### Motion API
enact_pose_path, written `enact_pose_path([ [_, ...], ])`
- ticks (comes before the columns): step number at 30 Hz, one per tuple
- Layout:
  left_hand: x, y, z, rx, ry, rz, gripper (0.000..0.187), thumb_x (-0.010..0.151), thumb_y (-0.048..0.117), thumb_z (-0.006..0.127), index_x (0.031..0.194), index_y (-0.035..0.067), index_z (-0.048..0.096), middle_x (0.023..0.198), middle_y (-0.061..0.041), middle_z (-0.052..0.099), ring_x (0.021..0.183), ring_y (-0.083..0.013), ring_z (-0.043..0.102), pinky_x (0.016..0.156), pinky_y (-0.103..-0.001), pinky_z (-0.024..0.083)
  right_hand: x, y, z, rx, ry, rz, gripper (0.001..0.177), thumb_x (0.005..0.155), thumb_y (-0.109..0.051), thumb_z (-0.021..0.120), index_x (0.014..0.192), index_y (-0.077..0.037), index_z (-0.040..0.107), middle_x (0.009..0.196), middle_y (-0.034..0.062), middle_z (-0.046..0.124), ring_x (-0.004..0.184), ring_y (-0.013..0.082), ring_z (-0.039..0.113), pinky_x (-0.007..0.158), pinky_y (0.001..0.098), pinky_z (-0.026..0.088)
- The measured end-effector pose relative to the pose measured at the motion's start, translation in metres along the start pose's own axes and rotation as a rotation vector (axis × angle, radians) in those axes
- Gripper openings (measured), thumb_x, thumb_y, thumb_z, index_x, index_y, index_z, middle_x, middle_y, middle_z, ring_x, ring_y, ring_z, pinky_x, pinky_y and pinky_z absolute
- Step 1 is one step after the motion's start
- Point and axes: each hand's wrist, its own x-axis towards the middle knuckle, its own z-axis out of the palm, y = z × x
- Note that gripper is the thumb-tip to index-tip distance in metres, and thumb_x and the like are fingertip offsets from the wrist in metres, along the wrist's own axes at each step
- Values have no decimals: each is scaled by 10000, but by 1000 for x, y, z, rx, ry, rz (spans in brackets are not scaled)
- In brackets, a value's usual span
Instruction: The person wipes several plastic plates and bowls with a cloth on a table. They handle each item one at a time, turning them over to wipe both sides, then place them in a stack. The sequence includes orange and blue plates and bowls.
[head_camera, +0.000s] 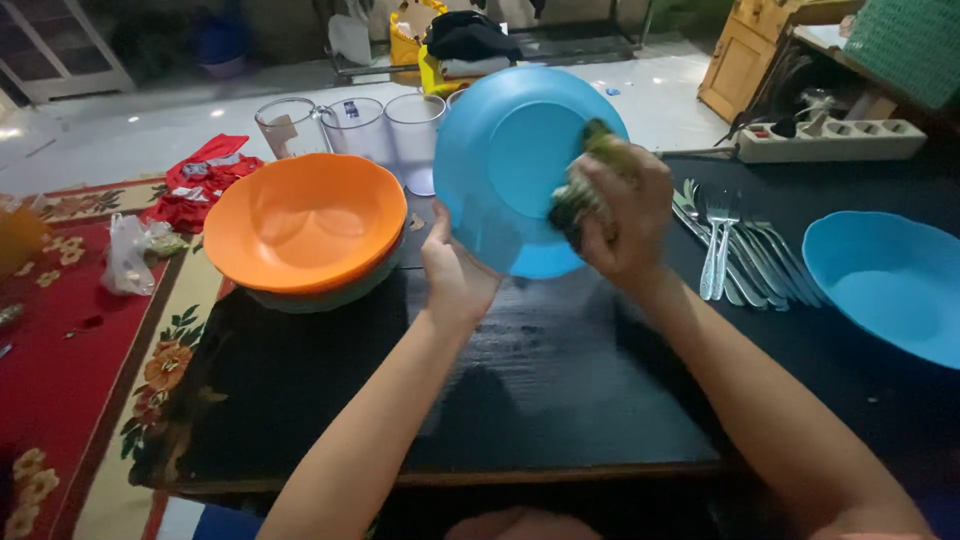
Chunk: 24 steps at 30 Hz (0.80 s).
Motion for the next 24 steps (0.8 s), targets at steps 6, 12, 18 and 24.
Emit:
enact_pose_path([
  [6,-41,-3,35,22,47,-173,575,920,682,620,788,130,711,561,-58,609,445,-119,508,525,-135,391,0,-56,23,-120,-111,-70,477,892,-525,555,1316,-334,660,1282,110,560,1117,347,585,969,559,446],
  [12,-7,-4,12,132,-92,-34,604,972,608,557,1261,96,697,1283,-175,700,1132,-367,689,1042,-530,511,42,-30,-13,18,47,-56,395,946,-282,580,1286,-153,733,1394,196,633,1224,410,618,997,522,486],
  [18,-19,-3,21,110,-8,-41,562,974,583,569,1262,112,672,1244,-130,721,1128,-320,688,1062,-508,493,33,-44,-24,156,8,382,457,1022,-92,489,1475,-62,543,1473,252,488,1361,470,450,1126,620,358],
  [24,-24,1,29,67,-34,-89,608,984,630,550,1071,53,720,1066,-183,754,965,-357,736,926,-480,574,45,-55,-11,85,-37,37,427,823,-276,718,1248,-266,763,1400,116,647,1248,365,642,916,482,502],
])
